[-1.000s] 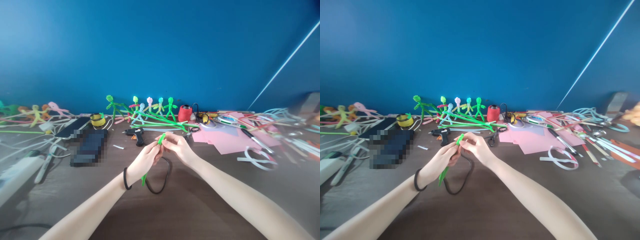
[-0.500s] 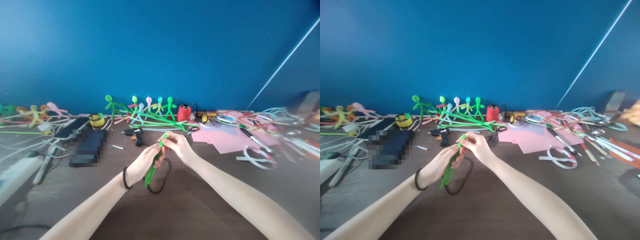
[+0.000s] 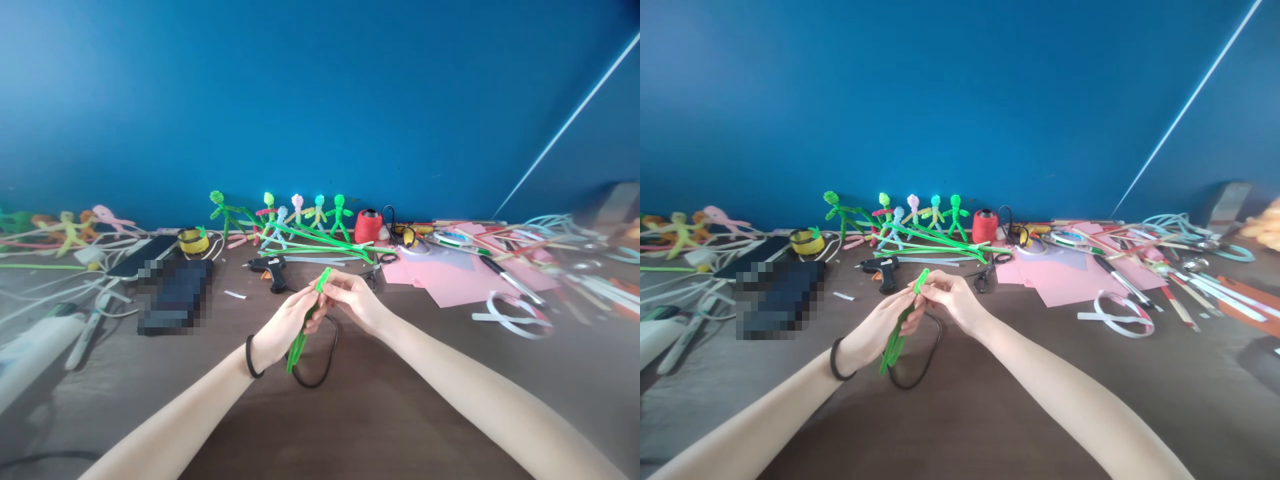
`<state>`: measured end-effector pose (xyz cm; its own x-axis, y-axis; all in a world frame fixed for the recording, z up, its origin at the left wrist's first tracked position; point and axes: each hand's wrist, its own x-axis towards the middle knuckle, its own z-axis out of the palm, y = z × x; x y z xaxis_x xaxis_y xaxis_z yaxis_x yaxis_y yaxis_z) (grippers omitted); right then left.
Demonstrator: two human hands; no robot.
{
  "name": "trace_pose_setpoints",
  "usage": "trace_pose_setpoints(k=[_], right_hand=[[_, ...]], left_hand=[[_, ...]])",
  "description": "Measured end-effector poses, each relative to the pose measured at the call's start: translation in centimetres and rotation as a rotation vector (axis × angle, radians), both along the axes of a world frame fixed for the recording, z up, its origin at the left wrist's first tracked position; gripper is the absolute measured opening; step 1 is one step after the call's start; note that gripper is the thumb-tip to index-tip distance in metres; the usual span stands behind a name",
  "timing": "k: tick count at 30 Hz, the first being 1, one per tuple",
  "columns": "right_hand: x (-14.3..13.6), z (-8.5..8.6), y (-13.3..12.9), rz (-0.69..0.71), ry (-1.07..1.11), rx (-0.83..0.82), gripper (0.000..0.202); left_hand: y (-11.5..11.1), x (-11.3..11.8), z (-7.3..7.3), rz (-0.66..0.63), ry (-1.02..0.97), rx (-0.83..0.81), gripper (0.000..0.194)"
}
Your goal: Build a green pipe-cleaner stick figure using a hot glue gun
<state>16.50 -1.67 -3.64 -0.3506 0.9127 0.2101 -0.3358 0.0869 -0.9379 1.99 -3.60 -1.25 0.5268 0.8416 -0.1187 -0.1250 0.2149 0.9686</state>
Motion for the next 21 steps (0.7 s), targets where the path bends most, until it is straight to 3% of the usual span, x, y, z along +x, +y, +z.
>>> trace_pose_setpoints(k=[7, 12, 21], right_hand=[[-0.1, -0.1, 0.0, -0.002, 0.012, -0.038, 0.015], [-0.1, -0.7, 0.3, -0.032, -0.087, -0.057, 0.02], [0.7, -0.5, 2.3, -0.374, -0.349, -0.009, 0.022]], left_hand=[[0.4, -0.3, -0.4, -0.044, -0.033, -0.079, 0.024], [1.5, -0.8, -1.7, -0.116, -0.135, -0.223, 0.025], [2.5, -1.2, -3.1, -0.043, -0.331, -0.363, 0.019]])
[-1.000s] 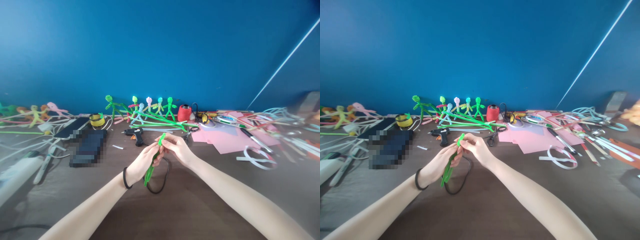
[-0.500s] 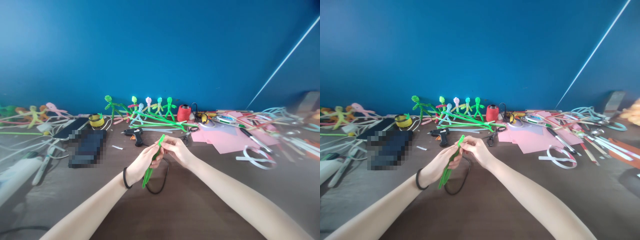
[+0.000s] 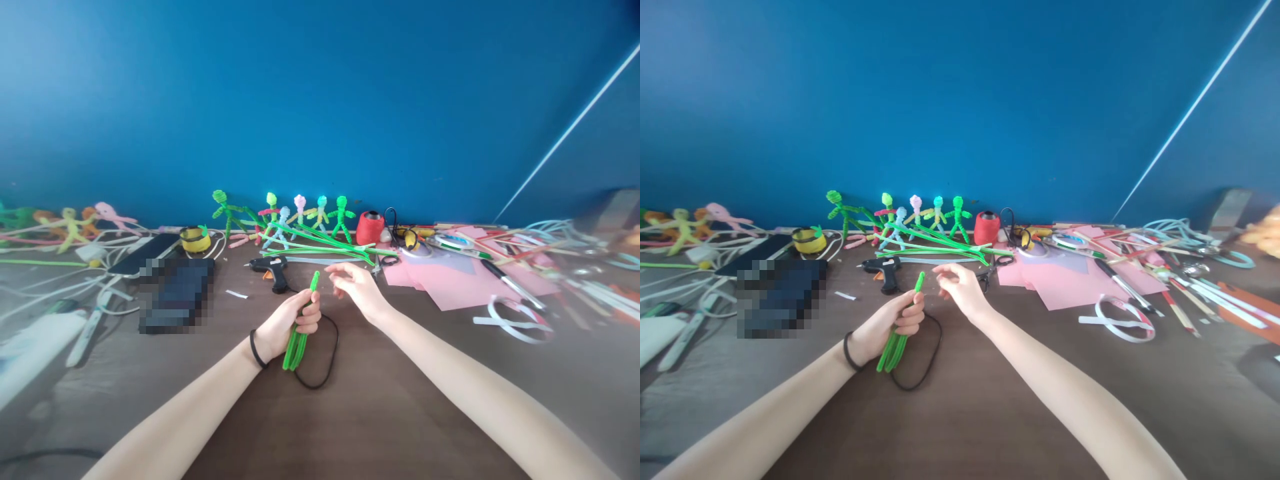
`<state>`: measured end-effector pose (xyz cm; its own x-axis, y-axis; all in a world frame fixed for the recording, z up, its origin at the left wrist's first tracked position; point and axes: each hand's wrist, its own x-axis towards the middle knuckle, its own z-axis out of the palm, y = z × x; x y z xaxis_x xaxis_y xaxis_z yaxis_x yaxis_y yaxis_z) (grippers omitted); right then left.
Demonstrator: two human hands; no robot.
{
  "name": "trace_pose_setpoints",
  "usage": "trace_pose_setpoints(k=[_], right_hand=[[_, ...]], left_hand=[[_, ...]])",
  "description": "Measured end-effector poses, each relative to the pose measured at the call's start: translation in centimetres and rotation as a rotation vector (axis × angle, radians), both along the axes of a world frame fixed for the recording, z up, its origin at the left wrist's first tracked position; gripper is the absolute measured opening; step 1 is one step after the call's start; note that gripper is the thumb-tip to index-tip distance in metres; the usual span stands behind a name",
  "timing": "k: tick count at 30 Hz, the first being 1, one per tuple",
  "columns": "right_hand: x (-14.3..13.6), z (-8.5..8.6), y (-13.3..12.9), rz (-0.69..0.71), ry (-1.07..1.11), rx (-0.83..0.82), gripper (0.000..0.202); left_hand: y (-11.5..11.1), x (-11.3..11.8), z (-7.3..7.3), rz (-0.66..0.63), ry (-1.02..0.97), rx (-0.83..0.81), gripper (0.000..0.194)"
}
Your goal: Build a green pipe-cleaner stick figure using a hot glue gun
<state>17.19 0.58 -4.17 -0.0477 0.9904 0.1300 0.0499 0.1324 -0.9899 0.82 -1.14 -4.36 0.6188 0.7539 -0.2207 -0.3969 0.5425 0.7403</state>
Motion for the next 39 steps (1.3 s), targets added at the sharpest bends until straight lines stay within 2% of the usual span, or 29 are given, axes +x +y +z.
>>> trace_pose_setpoints(k=[3, 8, 12, 19, 30, 36, 39], right_hand=[[1.0, 0.1, 2.2, -0.143, -0.231, 0.066, 0.022], [1.9, 0.2, 6.5, -0.23, -0.442, 0.168, 0.017], [0.6, 0.1, 8.5, -0.227, -0.64, 0.263, 0.016], [-2.6, -1.1, 9.5, -0.212, -0.9, 0.313, 0.006], [-2.3, -1.2, 10.1, -0.228, -0.965, 0.337, 0.011], [-1.5, 0.4, 9.4, -0.246, -0.87, 0.399, 0.017], [-0.7, 1.7, 8.8, -0.191, -0.832, 0.44, 0.019]], left_hand=[[0.0, -0.1, -0.1, 0.01, -0.024, -0.003, 0.019], [-0.2, -0.2, -0.1, 0.017, -0.055, -0.018, 0.016], [-0.3, -0.2, 0.1, 0.022, -0.055, -0.016, 0.017], [-0.3, -0.4, 0.1, 0.024, -0.061, -0.01, 0.016], [-0.4, -0.5, 0.2, 0.019, -0.081, -0.061, 0.012], [-0.3, -0.3, 0.2, 0.029, -0.08, -0.06, 0.012], [-0.2, -0.3, 0.0, 0.034, -0.085, -0.047, 0.011]])
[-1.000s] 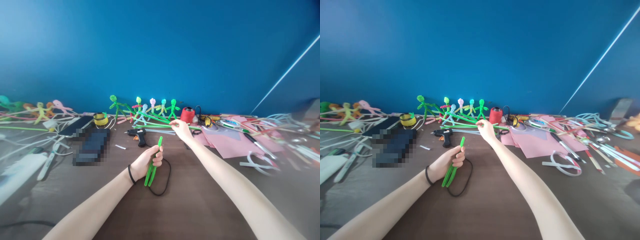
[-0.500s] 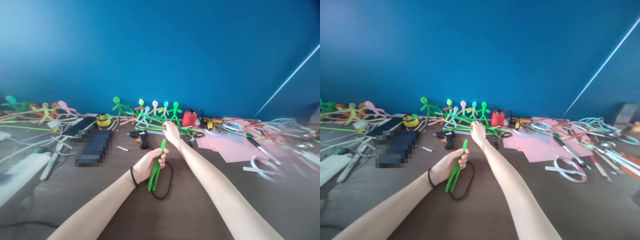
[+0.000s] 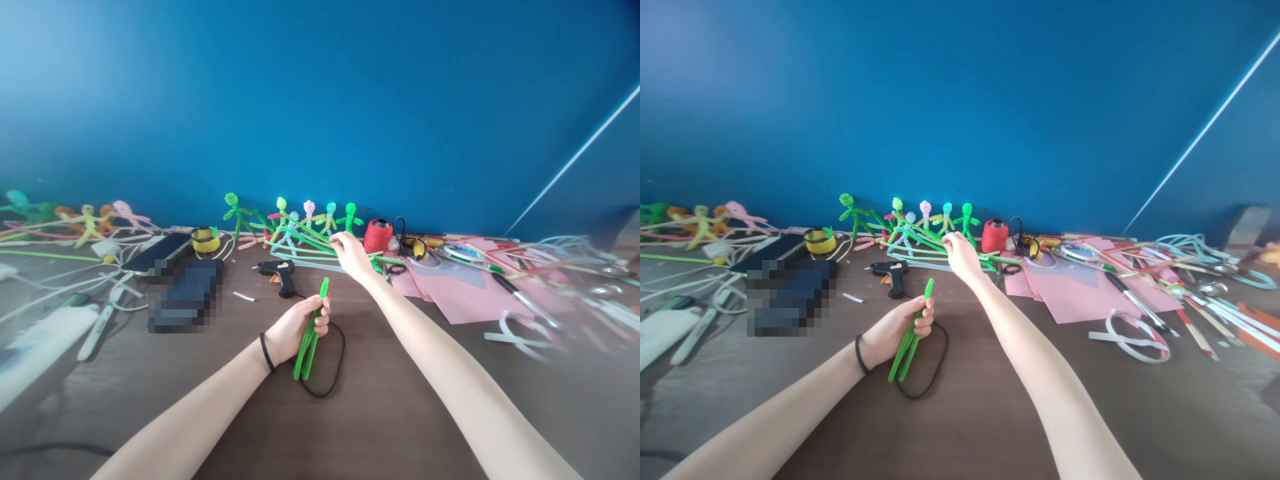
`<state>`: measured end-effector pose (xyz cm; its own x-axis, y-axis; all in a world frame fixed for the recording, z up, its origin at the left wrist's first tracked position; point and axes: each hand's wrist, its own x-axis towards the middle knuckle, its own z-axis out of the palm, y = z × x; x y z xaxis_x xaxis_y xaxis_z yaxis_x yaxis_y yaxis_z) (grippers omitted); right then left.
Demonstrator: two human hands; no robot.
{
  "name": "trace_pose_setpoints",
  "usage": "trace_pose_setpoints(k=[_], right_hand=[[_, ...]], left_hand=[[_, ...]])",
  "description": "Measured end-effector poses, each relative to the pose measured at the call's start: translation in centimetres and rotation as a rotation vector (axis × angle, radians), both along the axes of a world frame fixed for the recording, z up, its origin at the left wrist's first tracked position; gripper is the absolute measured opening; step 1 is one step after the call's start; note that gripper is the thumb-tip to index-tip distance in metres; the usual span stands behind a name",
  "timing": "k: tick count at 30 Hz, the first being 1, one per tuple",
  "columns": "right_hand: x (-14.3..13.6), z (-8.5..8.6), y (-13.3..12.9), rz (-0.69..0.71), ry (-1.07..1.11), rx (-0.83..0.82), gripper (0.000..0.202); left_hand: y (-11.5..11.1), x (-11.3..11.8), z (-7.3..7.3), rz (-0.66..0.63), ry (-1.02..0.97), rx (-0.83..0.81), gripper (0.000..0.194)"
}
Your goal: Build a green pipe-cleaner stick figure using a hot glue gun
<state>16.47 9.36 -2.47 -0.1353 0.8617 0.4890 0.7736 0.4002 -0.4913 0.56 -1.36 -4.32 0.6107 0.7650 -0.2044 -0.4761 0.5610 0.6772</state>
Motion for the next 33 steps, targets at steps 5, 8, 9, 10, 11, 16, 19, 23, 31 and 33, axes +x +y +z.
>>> trace_pose_setpoints(k=[5, 8, 9, 10, 11, 16, 19, 23, 31, 33], right_hand=[[2.0, 2.0, -1.8, 0.092, -0.046, -0.128, 0.022], [3.4, 2.3, -3.1, 0.11, -0.152, -0.329, 0.02], [3.8, 2.3, -3.4, 0.112, -0.187, -0.394, 0.016], [4.1, 2.2, -3.7, 0.108, -0.223, -0.451, 0.013], [4.5, 2.1, -3.9, 0.095, -0.259, -0.497, 0.012], [5.0, 1.8, -4.1, 0.011, -0.367, -0.526, 0.02], [4.1, 1.7, -3.9, 0.033, -0.347, -0.448, 0.015], [1.8, 0.1, -3.8, 0.121, -0.261, -0.29, 0.021], [-0.1, -3.2, -4.6, 0.109, -0.135, -0.213, 0.006], [0.0, -3.1, -4.9, 0.089, -0.098, -0.204, 0.007]], left_hand=[[0.1, 0.0, -0.2, 0.029, 0.008, 0.009, 0.012], [0.1, 0.0, -0.3, 0.052, 0.002, 0.022, 0.012], [0.1, 0.1, -0.3, 0.053, 0.001, 0.025, 0.012], [0.1, 0.1, -0.3, 0.053, 0.002, 0.025, 0.012], [0.1, 0.1, -0.3, 0.053, 0.003, 0.023, 0.012], [0.1, 0.1, -0.2, 0.067, 0.011, -0.018, 0.011], [0.2, 0.2, -0.1, 0.069, 0.016, -0.032, 0.011], [0.2, 0.3, -0.1, 0.08, 0.051, -0.015, 0.011], [0.0, 0.3, -0.2, 0.049, 0.158, 0.137, 0.008], [0.1, 0.2, 0.2, 0.076, 0.206, 0.177, 0.01]])
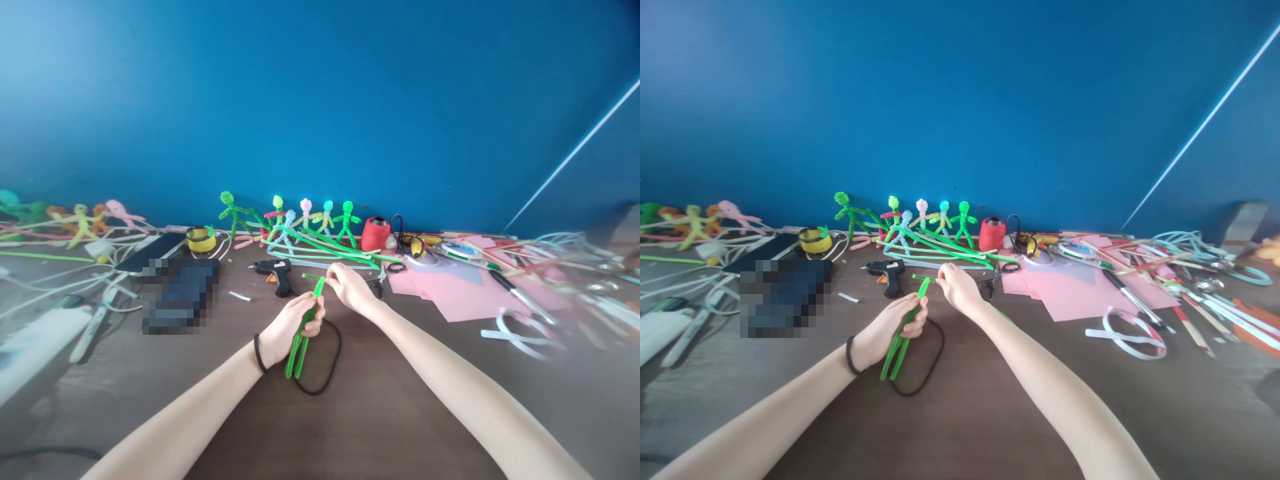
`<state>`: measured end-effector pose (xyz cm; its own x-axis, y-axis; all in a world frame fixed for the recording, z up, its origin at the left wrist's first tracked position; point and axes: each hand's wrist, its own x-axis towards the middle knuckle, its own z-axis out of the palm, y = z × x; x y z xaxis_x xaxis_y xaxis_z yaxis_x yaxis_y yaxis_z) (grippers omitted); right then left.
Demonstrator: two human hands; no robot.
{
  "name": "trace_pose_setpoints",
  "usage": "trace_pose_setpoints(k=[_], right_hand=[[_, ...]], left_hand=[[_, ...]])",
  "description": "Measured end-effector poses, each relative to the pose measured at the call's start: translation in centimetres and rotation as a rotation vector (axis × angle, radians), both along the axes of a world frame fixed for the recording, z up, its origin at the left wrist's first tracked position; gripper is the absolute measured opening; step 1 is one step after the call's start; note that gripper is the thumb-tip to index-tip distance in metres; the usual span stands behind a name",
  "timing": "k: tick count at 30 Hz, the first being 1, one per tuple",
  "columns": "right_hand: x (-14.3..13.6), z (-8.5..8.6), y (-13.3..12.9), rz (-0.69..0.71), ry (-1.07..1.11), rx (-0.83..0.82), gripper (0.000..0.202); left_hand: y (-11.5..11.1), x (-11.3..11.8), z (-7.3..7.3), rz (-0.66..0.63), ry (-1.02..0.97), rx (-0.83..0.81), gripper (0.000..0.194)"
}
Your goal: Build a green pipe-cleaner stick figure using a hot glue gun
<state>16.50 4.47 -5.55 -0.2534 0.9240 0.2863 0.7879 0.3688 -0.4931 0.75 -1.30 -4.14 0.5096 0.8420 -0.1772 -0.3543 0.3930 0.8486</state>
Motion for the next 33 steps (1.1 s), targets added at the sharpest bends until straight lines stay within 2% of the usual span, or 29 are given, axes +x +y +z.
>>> trace_pose_setpoints(k=[2, 5, 7, 10, 15, 22, 28, 33], right_hand=[[0.1, 0.3, -0.3, -0.032, 0.066, 0.001, 0.009], [0.1, 1.1, -0.8, -0.044, 0.289, 0.025, 0.012], [0.0, 1.7, -1.2, -0.009, 0.44, 0.049, 0.016], [-0.2, 2.6, -1.9, 0.095, 0.538, 0.034, 0.022], [-0.8, 3.2, -2.8, 0.267, 0.551, -0.076, 0.026], [-1.3, 3.0, -3.4, 0.422, 0.578, -0.301, 0.024], [-1.4, 3.0, -3.2, 0.377, 0.531, -0.174, 0.021], [-1.5, 3.2, -3.5, 0.351, 0.497, -0.154, 0.031]], left_hand=[[0.1, -0.3, 0.5, 0.045, 0.042, 0.038, 0.013], [0.5, -0.8, 1.2, 0.108, 0.066, 0.095, 0.016], [0.9, -1.3, 1.4, 0.172, 0.061, 0.118, 0.015], [1.5, -1.8, 1.3, 0.238, 0.049, 0.13, 0.015], [1.7, -2.0, 1.2, 0.325, 0.082, 0.187, 0.015], [1.3, -1.7, 1.6, 0.358, 0.144, 0.306, 0.014], [1.2, -1.7, 1.6, 0.363, 0.158, 0.339, 0.017], [0.9, -1.5, 1.8, 0.339, 0.188, 0.354, 0.017]])
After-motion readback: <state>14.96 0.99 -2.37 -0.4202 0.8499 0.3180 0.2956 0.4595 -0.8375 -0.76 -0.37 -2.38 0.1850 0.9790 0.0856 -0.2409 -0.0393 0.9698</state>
